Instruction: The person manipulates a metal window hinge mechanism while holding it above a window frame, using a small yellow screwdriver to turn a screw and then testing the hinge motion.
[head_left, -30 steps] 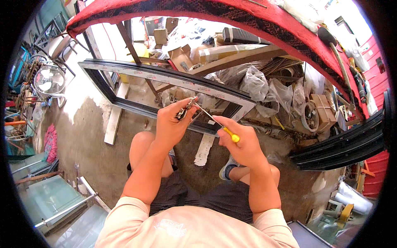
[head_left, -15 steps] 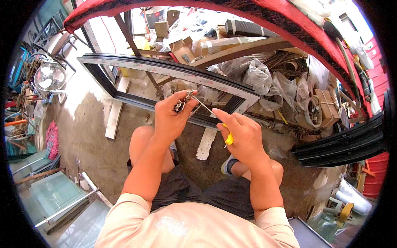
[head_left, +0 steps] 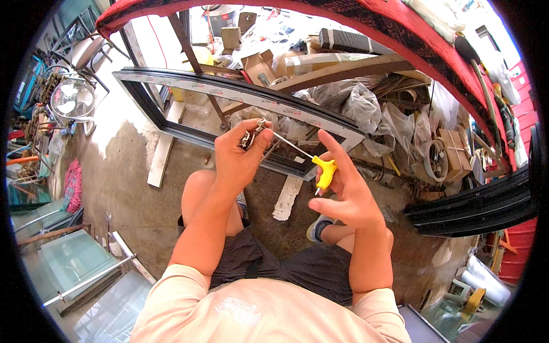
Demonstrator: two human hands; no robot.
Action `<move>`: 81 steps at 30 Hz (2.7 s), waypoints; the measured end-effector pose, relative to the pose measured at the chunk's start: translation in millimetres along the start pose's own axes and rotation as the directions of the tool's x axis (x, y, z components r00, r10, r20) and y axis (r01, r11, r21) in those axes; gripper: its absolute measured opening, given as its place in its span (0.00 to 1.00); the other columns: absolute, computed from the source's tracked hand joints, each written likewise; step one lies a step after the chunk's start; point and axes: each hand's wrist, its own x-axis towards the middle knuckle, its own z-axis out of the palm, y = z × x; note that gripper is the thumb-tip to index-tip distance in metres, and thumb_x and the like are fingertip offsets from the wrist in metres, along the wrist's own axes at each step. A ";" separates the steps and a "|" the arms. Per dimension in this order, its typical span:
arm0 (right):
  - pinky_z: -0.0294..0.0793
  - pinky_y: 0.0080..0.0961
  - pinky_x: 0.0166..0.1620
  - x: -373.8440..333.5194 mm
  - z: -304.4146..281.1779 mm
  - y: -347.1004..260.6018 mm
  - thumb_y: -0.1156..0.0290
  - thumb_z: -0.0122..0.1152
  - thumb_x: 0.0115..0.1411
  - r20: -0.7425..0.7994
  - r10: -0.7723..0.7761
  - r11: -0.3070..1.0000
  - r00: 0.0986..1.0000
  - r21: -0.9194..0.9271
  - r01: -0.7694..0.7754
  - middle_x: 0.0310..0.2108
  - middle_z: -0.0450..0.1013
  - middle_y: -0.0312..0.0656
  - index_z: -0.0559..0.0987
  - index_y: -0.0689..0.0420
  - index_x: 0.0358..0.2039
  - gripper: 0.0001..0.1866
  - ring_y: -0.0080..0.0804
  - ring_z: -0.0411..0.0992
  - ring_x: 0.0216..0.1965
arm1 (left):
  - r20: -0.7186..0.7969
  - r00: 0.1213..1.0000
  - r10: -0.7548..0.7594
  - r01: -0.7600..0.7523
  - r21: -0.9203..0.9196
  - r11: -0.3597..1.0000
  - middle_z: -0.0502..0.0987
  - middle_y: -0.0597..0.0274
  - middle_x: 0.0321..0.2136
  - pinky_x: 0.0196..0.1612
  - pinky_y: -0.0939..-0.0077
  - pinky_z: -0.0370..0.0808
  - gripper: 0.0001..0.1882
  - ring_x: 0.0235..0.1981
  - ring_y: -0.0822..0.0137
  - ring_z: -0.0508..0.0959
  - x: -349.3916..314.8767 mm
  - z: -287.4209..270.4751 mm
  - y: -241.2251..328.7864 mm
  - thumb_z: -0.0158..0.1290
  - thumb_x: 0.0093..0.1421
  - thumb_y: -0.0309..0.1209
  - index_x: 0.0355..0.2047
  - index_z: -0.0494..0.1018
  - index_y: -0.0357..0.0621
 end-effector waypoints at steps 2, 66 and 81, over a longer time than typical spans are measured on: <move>0.73 0.25 0.48 0.8 0.0 3.2 0.74 0.73 0.57 0.026 0.006 0.915 1.000 0.403 -0.016 0.52 0.69 0.40 0.56 0.54 0.79 0.52 0.24 0.67 0.46 | -0.027 0.999 -0.024 0.023 -0.014 1.000 0.84 0.68 0.29 0.34 0.82 0.74 0.11 0.29 0.81 0.76 1.0 0.6 0.9 0.67 0.66 0.30 0.45 0.83 0.36; 0.74 0.16 0.33 8.5 -6.8 17.1 0.73 0.63 0.72 -0.368 0.066 0.994 0.927 0.110 -0.027 0.40 0.82 0.38 0.76 0.60 0.64 0.22 0.16 0.73 0.32 | 0.098 0.993 0.062 -0.039 -0.227 0.973 0.87 0.55 0.39 0.44 0.75 0.83 0.16 0.42 0.70 0.86 -3.9 -7.2 7.5 0.68 0.59 0.16 0.48 0.82 0.34; 0.68 0.12 0.30 11.7 -24.8 22.6 0.69 0.65 0.72 -0.353 0.221 0.975 0.909 0.102 -0.198 0.41 0.82 0.38 0.79 0.59 0.56 0.16 0.14 0.73 0.27 | 0.265 0.930 0.253 -0.249 -0.051 0.967 0.86 0.55 0.39 0.43 0.72 0.85 0.17 0.42 0.63 0.89 -9.3 -9.8 13.8 0.70 0.55 0.16 0.45 0.82 0.35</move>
